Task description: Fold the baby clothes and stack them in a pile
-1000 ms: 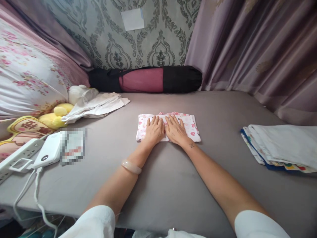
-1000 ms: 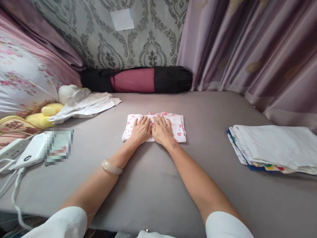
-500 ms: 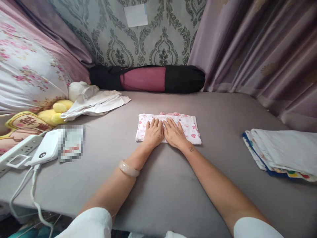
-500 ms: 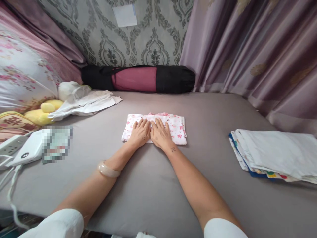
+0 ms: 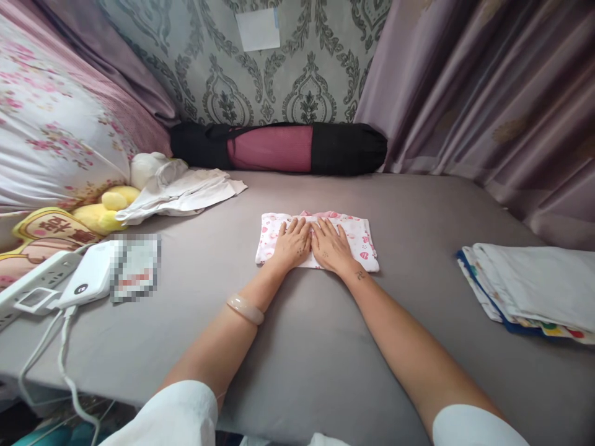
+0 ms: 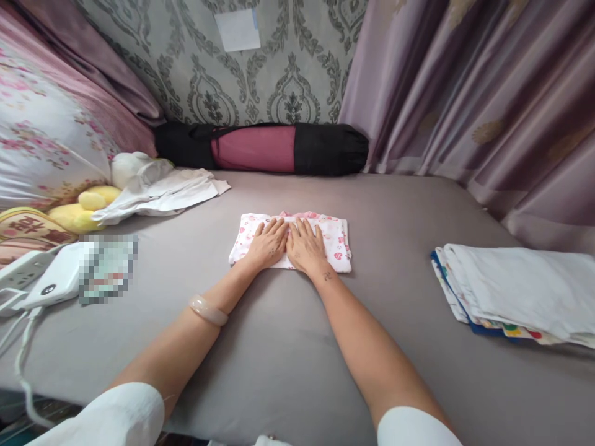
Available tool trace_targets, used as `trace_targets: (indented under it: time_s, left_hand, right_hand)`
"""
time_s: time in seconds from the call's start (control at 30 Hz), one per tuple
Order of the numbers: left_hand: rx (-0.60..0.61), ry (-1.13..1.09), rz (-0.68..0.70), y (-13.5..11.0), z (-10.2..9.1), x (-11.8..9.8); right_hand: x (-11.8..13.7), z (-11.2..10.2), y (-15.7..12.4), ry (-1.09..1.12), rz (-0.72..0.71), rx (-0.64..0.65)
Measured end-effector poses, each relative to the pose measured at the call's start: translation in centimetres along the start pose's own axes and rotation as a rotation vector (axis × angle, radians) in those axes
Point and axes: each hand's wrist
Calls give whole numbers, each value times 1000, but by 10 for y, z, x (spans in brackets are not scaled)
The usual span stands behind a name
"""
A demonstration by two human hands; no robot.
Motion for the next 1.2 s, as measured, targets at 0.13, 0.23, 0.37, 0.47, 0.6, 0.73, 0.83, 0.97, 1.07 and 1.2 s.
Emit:
trace_targets:
  time_s: [0.13,0.23,0.37,0.47,0.6,0.73,0.83,0.97,1.07,1.2]
  left_hand:
    - [-37,10,-25,-4,-3,1]
    - [-122,61,-96,-9,-3,4]
    - [-98,62,-174,-13,3,10]
    - [-44,31,-190,-12,6,12]
    - [-29,17,-194,-11,4,11]
    - [-77,39,-200,-14,-2,9]
    - [-164,90,-264,-16,-4,11]
    - [-87,68,-325,-19,-2,17]
    - [-34,38,-331,-19,1,20]
    - [-42,35,-326,-19,1,19]
  right_hand:
    - [-1,-6,-2,17,9,18]
    - [-4,-9,-4,16,50,-29]
    - [-10,-9,-3,-6,87,-10]
    - [-12,-7,-2,-23,94,22]
    - [-10,-8,-3,-28,96,14]
    - [-12,-9,-5,-27,95,-11]
    - [-16,-9,-5,-42,140,-70]
    - [-20,-8,-4,-44,217,-37]
    - [-21,-6,-2,-35,221,-18]
    - [-21,-4,-2,-24,217,-18]
Point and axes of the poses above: each hand's wrist, its own y-axis towards the middle knuckle, its own z-axis out of the palm, x = y × z, and after that the axes turned 15 degrees about z, right-handed
